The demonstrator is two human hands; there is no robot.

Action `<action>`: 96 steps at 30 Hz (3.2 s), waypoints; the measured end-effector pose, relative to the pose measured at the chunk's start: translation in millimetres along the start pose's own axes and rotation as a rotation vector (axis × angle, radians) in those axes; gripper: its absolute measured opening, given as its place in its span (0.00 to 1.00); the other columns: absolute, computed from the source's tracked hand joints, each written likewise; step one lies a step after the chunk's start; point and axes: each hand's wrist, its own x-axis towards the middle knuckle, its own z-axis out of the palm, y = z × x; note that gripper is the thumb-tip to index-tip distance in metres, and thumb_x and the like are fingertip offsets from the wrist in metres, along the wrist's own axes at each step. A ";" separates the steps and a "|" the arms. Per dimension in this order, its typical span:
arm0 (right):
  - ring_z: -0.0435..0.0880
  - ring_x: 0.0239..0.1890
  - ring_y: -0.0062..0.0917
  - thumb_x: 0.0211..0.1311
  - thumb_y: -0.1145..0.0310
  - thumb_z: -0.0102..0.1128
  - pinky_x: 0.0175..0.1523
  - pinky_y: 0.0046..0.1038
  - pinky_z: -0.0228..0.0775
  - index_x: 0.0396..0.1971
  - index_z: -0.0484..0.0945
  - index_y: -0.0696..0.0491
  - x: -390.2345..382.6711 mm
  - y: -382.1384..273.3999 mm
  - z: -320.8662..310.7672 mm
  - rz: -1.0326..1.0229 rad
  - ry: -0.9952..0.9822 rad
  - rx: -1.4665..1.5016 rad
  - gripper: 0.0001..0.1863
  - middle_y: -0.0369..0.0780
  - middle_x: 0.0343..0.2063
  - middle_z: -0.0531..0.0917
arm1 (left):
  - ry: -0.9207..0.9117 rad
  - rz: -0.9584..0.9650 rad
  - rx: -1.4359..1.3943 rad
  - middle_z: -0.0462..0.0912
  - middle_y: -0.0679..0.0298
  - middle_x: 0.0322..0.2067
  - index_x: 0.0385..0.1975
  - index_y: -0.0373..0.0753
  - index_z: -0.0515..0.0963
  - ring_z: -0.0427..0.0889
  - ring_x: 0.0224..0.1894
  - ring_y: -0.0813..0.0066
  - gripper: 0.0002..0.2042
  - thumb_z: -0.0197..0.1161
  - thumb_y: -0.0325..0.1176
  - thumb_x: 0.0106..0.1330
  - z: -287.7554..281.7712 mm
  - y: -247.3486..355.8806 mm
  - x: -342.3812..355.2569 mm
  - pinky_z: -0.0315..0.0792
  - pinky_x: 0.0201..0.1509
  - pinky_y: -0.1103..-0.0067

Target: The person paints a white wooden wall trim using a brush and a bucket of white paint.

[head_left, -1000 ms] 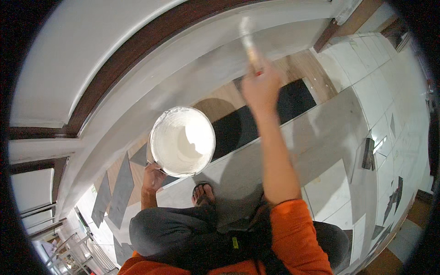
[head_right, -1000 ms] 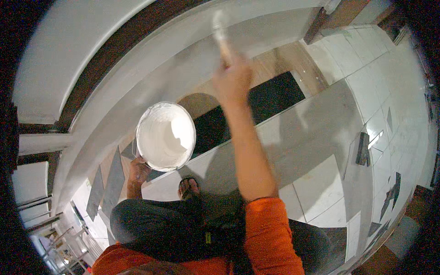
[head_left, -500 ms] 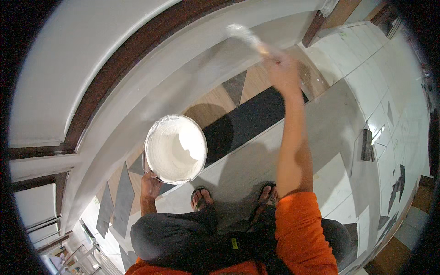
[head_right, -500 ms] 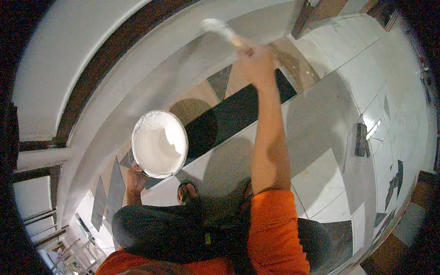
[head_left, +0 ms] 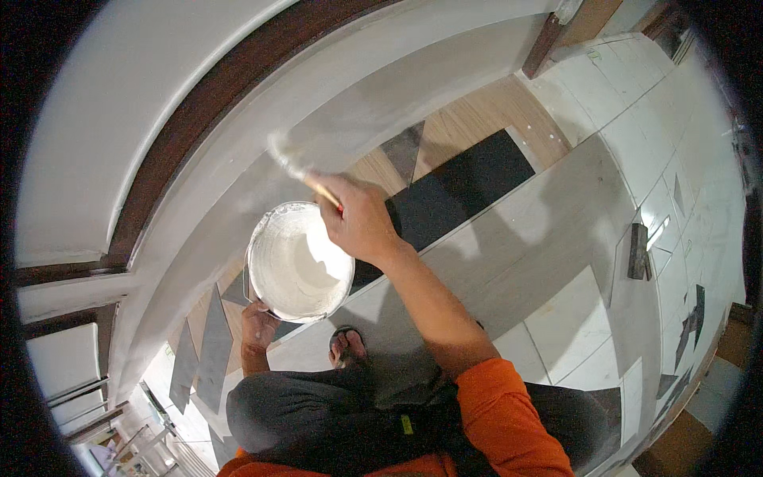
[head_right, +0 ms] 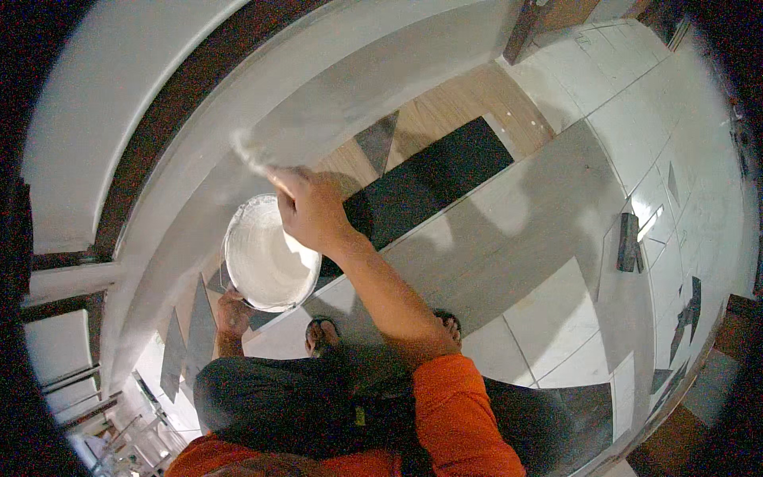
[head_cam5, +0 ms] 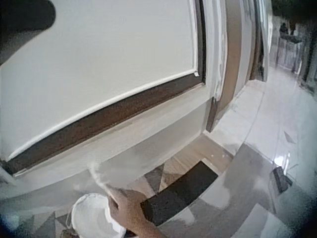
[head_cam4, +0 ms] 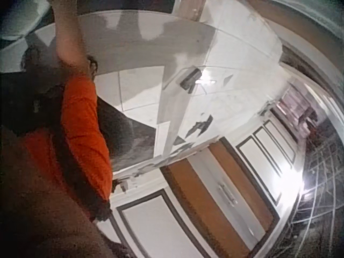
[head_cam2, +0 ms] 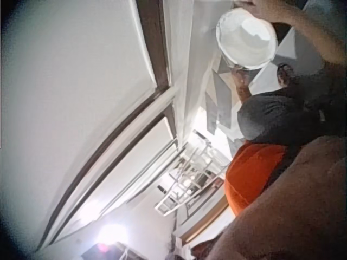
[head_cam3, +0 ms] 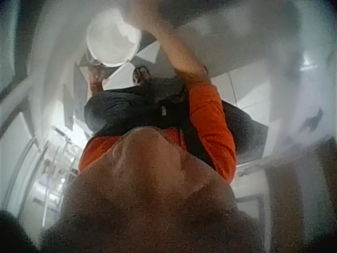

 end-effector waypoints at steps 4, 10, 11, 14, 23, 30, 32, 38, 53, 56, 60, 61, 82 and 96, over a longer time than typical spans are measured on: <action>0.85 0.35 0.38 0.62 0.70 0.61 0.43 0.35 0.75 0.51 0.81 0.55 30.9 13.9 -47.5 0.078 -0.271 -0.044 0.17 0.52 0.37 0.85 | -0.013 0.023 0.044 0.78 0.57 0.55 0.60 0.35 0.68 0.79 0.54 0.60 0.29 0.54 0.34 0.54 11.6 4.3 -3.4 0.76 0.58 0.65; 0.78 0.29 0.21 0.65 0.60 0.63 0.39 0.28 0.72 0.52 0.82 0.52 90.7 46.0 -177.6 0.251 -0.039 -0.384 0.19 0.41 0.28 0.85 | 0.032 0.033 0.072 0.77 0.56 0.55 0.60 0.36 0.69 0.78 0.56 0.55 0.30 0.53 0.36 0.53 3.6 2.9 -5.3 0.74 0.59 0.61; 0.80 0.31 0.22 0.65 0.61 0.62 0.41 0.27 0.73 0.52 0.82 0.52 90.1 54.7 -208.6 0.266 0.115 -0.424 0.18 0.41 0.31 0.86 | 0.012 0.031 0.036 0.77 0.55 0.56 0.60 0.35 0.69 0.78 0.57 0.55 0.29 0.54 0.36 0.53 15.6 2.7 -3.7 0.74 0.60 0.60; 0.83 0.38 0.23 0.66 0.64 0.61 0.46 0.27 0.73 0.53 0.82 0.54 80.1 72.7 -224.7 0.244 0.432 -0.429 0.18 0.42 0.38 0.87 | 0.060 0.011 0.093 0.78 0.55 0.55 0.59 0.35 0.70 0.78 0.56 0.55 0.28 0.53 0.35 0.54 -23.3 1.6 8.5 0.73 0.60 0.60; 0.84 0.47 0.35 0.62 0.75 0.60 0.53 0.31 0.73 0.56 0.75 0.66 58.8 82.3 -122.0 0.183 0.695 -0.237 0.22 0.51 0.48 0.82 | -0.002 0.020 0.049 0.78 0.56 0.55 0.59 0.37 0.70 0.79 0.55 0.56 0.27 0.53 0.35 0.55 13.2 3.9 -1.7 0.74 0.61 0.63; 0.82 0.44 0.41 0.59 0.78 0.60 0.49 0.34 0.73 0.56 0.75 0.64 61.7 65.3 -53.5 0.163 0.660 -0.068 0.23 0.52 0.42 0.81 | 0.033 0.067 -0.060 0.77 0.54 0.55 0.59 0.31 0.68 0.81 0.50 0.62 0.29 0.56 0.32 0.53 14.0 2.1 -2.5 0.78 0.53 0.69; 0.82 0.44 0.42 0.59 0.78 0.60 0.50 0.35 0.73 0.57 0.75 0.64 53.9 48.6 -31.6 0.176 0.611 -0.020 0.23 0.52 0.41 0.81 | -0.009 0.033 -0.054 0.79 0.54 0.51 0.55 0.30 0.70 0.81 0.51 0.63 0.27 0.56 0.33 0.53 -16.3 -0.5 3.0 0.79 0.52 0.69; 0.81 0.45 0.36 0.63 0.77 0.57 0.51 0.32 0.72 0.58 0.74 0.65 20.8 22.7 3.4 0.217 0.432 0.077 0.22 0.51 0.44 0.80 | 0.015 0.040 -0.099 0.81 0.56 0.47 0.52 0.32 0.72 0.84 0.44 0.63 0.23 0.55 0.33 0.53 20.2 5.4 -7.4 0.80 0.48 0.70; 0.84 0.41 0.34 0.61 0.74 0.61 0.47 0.33 0.75 0.50 0.79 0.62 61.1 48.6 -126.3 0.326 0.534 -0.072 0.17 0.49 0.39 0.85 | -0.051 -0.004 -0.053 0.74 0.54 0.59 0.63 0.35 0.65 0.76 0.60 0.56 0.32 0.56 0.33 0.54 7.6 -1.1 16.2 0.72 0.64 0.61; 0.84 0.43 0.34 0.61 0.75 0.61 0.49 0.33 0.74 0.51 0.78 0.63 67.2 49.9 -124.0 0.242 0.637 -0.211 0.18 0.49 0.42 0.84 | -0.064 0.028 -0.057 0.74 0.54 0.60 0.62 0.35 0.66 0.74 0.61 0.55 0.31 0.56 0.32 0.53 20.3 -1.4 9.7 0.70 0.66 0.62; 0.83 0.49 0.39 0.60 0.76 0.61 0.55 0.36 0.73 0.52 0.77 0.60 36.9 22.8 -56.4 0.302 0.402 -0.208 0.19 0.51 0.47 0.82 | 0.024 0.084 -0.015 0.80 0.57 0.50 0.54 0.34 0.71 0.81 0.51 0.59 0.25 0.55 0.29 0.51 21.2 15.1 -20.8 0.77 0.55 0.62; 0.83 0.49 0.39 0.59 0.76 0.61 0.54 0.35 0.73 0.52 0.77 0.59 26.0 11.2 -44.8 0.204 0.297 -0.180 0.19 0.51 0.47 0.82 | 0.014 0.088 -0.016 0.80 0.57 0.50 0.54 0.34 0.71 0.81 0.51 0.59 0.25 0.55 0.29 0.51 19.6 20.8 -26.3 0.77 0.55 0.62; 0.81 0.41 0.42 0.61 0.67 0.60 0.48 0.39 0.72 0.46 0.83 0.52 3.6 -138.9 -120.7 0.062 -0.754 -0.848 0.15 0.47 0.35 0.81 | -0.310 0.104 0.503 0.78 0.65 0.31 0.36 0.37 0.75 0.76 0.34 0.74 0.08 0.57 0.34 0.63 153.2 136.4 -55.1 0.70 0.36 0.73; 0.81 0.44 0.38 0.55 0.76 0.58 0.47 0.39 0.76 0.44 0.82 0.54 -81.8 -44.7 -49.7 -0.236 -0.833 -1.115 0.15 0.44 0.37 0.79 | -0.471 0.170 0.597 0.81 0.61 0.39 0.47 0.33 0.75 0.82 0.39 0.73 0.14 0.59 0.26 0.61 163.2 113.2 -59.0 0.82 0.39 0.73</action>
